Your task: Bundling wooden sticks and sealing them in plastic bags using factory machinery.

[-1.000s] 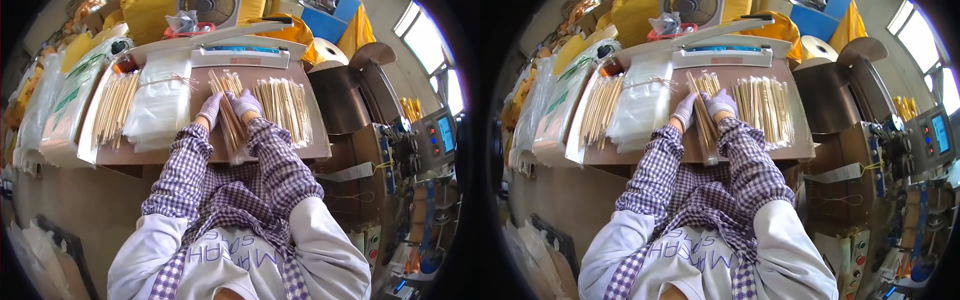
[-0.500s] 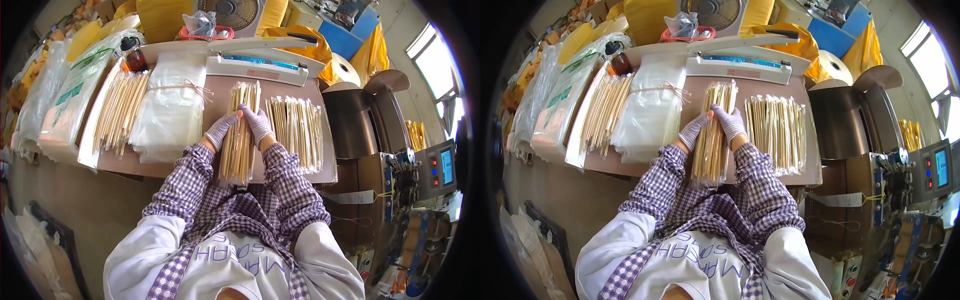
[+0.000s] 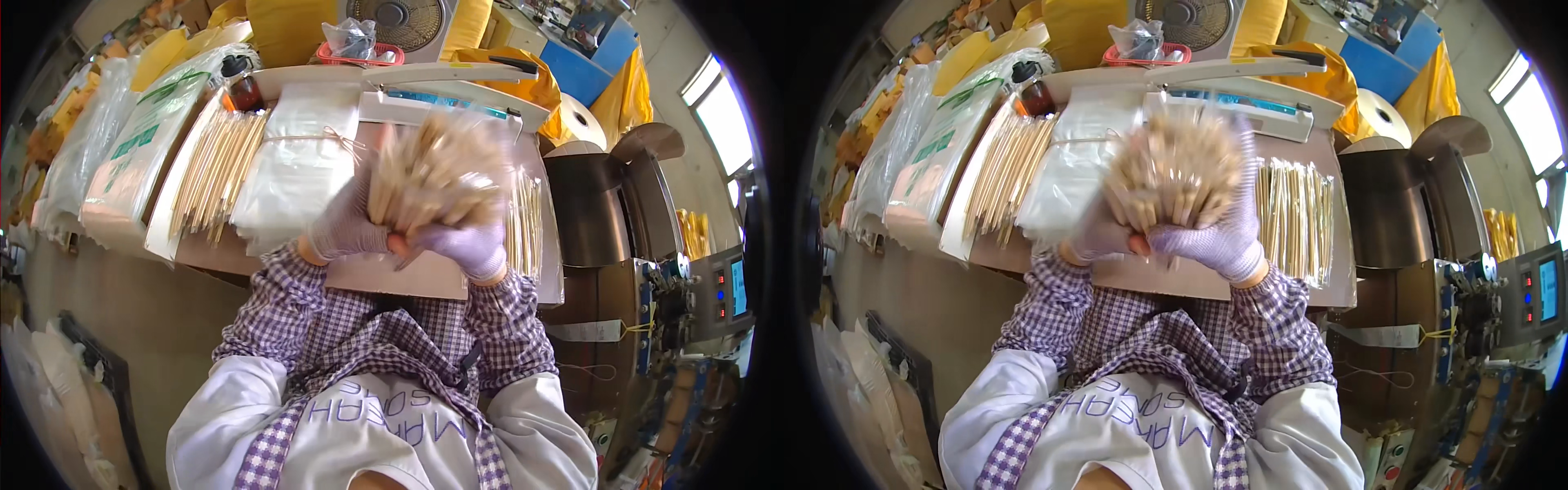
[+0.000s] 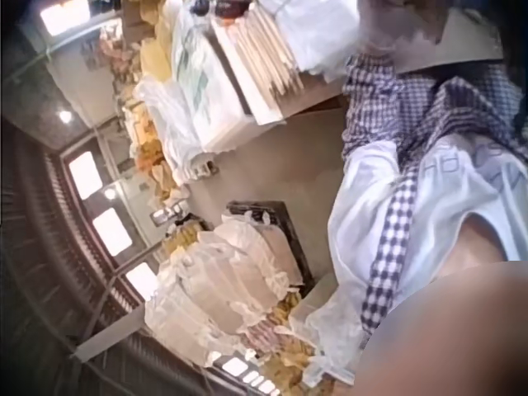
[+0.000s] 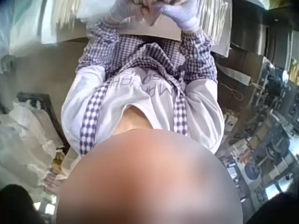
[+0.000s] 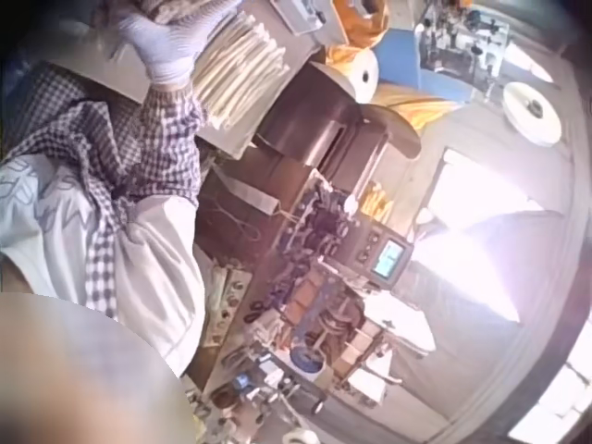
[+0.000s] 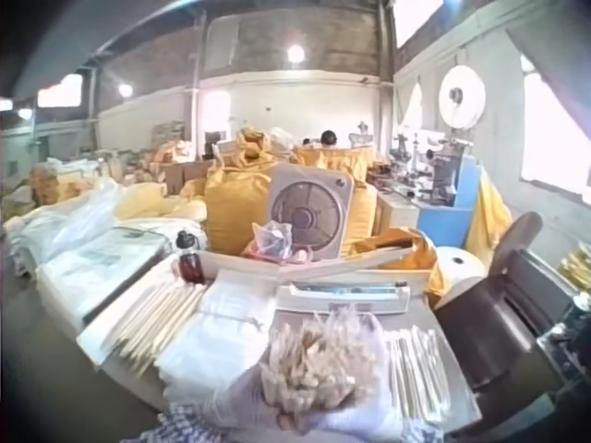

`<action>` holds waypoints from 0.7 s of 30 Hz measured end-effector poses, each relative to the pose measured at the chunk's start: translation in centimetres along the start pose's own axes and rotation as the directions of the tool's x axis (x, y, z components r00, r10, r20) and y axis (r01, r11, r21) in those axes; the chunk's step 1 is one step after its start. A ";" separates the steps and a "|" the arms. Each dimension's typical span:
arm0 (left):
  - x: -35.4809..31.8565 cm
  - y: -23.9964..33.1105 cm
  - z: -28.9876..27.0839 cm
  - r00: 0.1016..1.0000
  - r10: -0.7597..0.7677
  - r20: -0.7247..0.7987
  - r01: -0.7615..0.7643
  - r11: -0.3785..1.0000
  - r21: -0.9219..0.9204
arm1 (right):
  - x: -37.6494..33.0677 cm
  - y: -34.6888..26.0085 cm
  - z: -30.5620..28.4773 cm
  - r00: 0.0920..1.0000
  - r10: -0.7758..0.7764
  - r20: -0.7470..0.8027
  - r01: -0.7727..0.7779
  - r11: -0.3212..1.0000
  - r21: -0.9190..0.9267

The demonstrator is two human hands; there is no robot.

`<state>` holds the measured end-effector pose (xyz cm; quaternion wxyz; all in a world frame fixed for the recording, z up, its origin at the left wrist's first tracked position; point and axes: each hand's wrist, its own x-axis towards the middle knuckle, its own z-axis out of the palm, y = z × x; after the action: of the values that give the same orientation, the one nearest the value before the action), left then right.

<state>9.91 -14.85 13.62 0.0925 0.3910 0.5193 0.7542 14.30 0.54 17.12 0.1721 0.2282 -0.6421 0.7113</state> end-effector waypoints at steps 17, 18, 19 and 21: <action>-9.9 -1.5 1.1 0.833 -0.543 -0.108 0.551 0.833 0.060 | -6.3 4.0 -2.0 0.709 0.549 0.442 -0.674 0.712 0.197; -9.5 -1.3 -1.8 0.828 -0.508 -0.236 0.555 0.801 0.225 | -6.2 3.7 -1.7 0.706 0.544 0.453 -0.674 0.712 0.197; -10.4 -3.3 -5.9 0.892 -0.066 -0.446 0.362 0.697 0.619 | -5.8 2.9 -1.0 0.725 0.496 0.479 -0.649 0.724 0.234; -9.3 -0.1 -10.5 0.936 0.191 -0.297 0.308 -0.030 0.951 | -5.4 2.9 -0.8 0.752 0.447 0.484 -0.616 0.738 0.275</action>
<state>8.96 -27.28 7.30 -0.2753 0.1762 0.9235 0.2007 17.17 1.27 11.68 -0.2264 0.1975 -0.5331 0.7909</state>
